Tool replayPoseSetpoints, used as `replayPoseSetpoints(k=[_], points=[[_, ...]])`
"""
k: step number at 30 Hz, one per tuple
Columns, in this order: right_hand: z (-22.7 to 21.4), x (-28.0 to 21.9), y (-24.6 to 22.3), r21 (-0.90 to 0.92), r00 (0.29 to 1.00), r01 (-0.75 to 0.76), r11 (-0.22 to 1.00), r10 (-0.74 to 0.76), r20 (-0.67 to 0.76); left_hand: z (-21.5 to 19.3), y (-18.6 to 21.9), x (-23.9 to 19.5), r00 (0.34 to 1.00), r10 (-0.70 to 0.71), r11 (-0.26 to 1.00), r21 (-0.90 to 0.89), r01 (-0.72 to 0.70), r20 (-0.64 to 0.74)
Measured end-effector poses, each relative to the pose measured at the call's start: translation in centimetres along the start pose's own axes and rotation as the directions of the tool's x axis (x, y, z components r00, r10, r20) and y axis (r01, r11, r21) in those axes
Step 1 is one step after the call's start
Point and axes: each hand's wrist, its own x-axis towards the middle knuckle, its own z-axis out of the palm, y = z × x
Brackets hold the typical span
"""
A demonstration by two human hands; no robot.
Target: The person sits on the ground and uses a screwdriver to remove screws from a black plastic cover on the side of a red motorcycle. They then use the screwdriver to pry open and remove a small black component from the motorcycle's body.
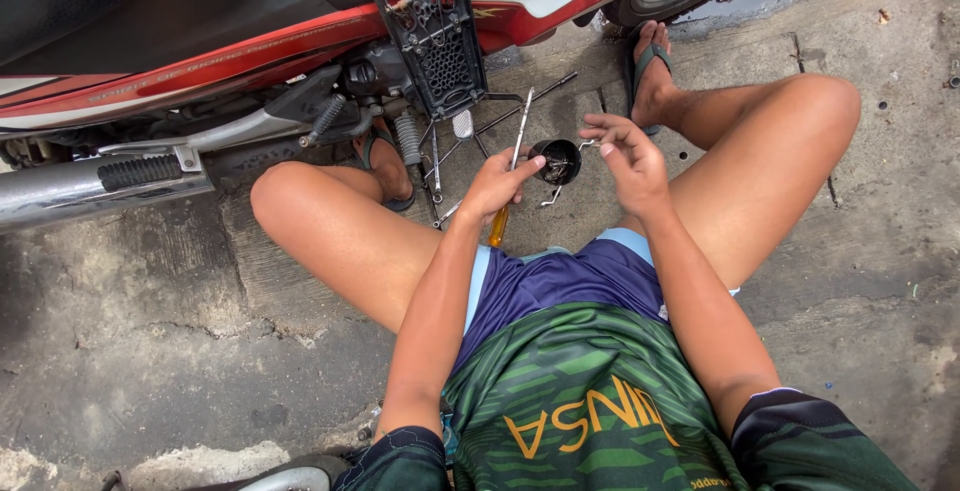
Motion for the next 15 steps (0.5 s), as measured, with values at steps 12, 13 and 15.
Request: replayPoseSetpoints(k=[12, 13, 15], points=[[-2.1, 0.5, -2.5, 0.875, 0.88, -0.159, 0.457, 0.467, -0.084, -0.3, 0.6, -0.6, 1.0, -0.017, 1.0, 0.0, 0.017, -0.003], [-2.2, 0.5, -1.9, 0.875, 0.879, -0.153, 0.46, 0.467, -0.093, -0.2, 0.8, -0.7, 1.0, -0.019, 1.0, 0.002, 0.019, 0.004], [-2.2, 0.7, -0.4, 0.881, 0.799, -0.211, 0.423, 0.594, -0.095, -0.3, 1.3, -1.0, 1.0, -0.03, 0.999, 0.019, 0.03, -0.005]])
